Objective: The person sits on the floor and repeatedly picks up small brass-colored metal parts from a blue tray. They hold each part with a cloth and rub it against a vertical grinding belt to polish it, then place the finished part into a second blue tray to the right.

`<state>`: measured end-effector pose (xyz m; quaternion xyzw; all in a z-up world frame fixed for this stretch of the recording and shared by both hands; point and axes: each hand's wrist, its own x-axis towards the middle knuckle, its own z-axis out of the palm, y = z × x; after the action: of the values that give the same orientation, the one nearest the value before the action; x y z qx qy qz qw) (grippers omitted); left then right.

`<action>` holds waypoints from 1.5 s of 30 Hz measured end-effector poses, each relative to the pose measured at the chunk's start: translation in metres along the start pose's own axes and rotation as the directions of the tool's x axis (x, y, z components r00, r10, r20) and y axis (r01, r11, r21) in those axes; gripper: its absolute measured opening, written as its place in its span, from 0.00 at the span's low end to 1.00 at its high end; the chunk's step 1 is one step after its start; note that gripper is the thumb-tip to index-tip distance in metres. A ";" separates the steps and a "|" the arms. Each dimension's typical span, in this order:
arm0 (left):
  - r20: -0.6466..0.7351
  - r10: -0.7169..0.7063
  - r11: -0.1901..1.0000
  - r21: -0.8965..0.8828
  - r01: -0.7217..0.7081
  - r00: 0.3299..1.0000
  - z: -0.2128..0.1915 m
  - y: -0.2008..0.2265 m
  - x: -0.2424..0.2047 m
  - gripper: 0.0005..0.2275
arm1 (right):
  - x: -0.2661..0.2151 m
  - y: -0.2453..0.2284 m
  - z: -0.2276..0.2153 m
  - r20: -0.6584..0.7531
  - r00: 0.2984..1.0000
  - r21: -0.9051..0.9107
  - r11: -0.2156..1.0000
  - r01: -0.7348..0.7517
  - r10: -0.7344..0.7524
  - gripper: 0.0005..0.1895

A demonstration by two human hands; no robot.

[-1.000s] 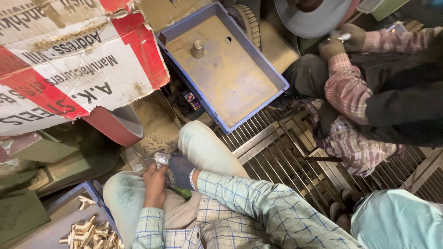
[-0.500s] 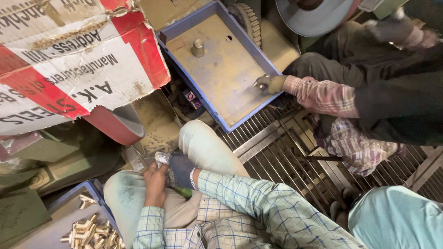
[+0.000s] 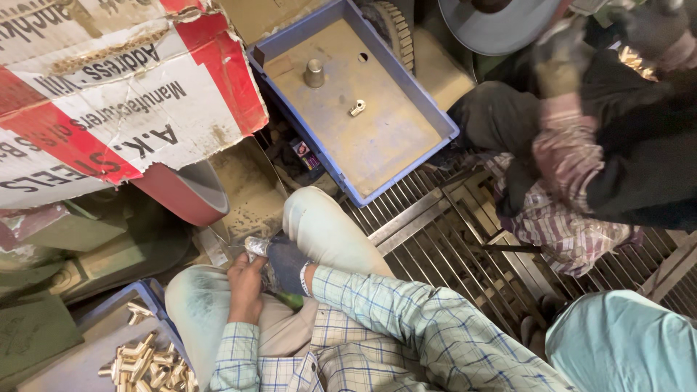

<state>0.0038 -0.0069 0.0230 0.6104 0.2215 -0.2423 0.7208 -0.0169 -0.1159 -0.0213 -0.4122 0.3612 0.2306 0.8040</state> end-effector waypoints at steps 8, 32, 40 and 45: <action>0.007 -0.001 1.000 -0.006 0.001 1.000 0.004 0.007 -0.006 0.11 | -0.021 -0.016 0.008 0.031 0.998 0.003 0.999 0.052 -0.052 0.13; 0.000 -0.007 1.000 -0.014 0.007 1.000 0.006 0.011 -0.010 0.10 | 0.008 0.007 -0.007 0.088 0.969 -0.387 0.888 0.247 -0.231 0.12; -0.001 -0.015 1.000 -0.017 0.015 1.000 0.005 0.009 -0.008 0.11 | -0.001 0.000 -0.002 0.054 0.988 -0.234 0.960 0.153 -0.145 0.11; 0.004 0.009 1.000 -0.017 -0.008 1.000 0.005 0.008 -0.007 0.11 | 0.013 0.012 -0.013 0.270 0.862 -0.843 0.328 0.427 -0.429 0.10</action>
<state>0.0036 -0.0102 0.0341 0.6047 0.2193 -0.2387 0.7274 -0.0221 -0.1194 -0.0425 -0.8464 0.0678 0.1632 0.5024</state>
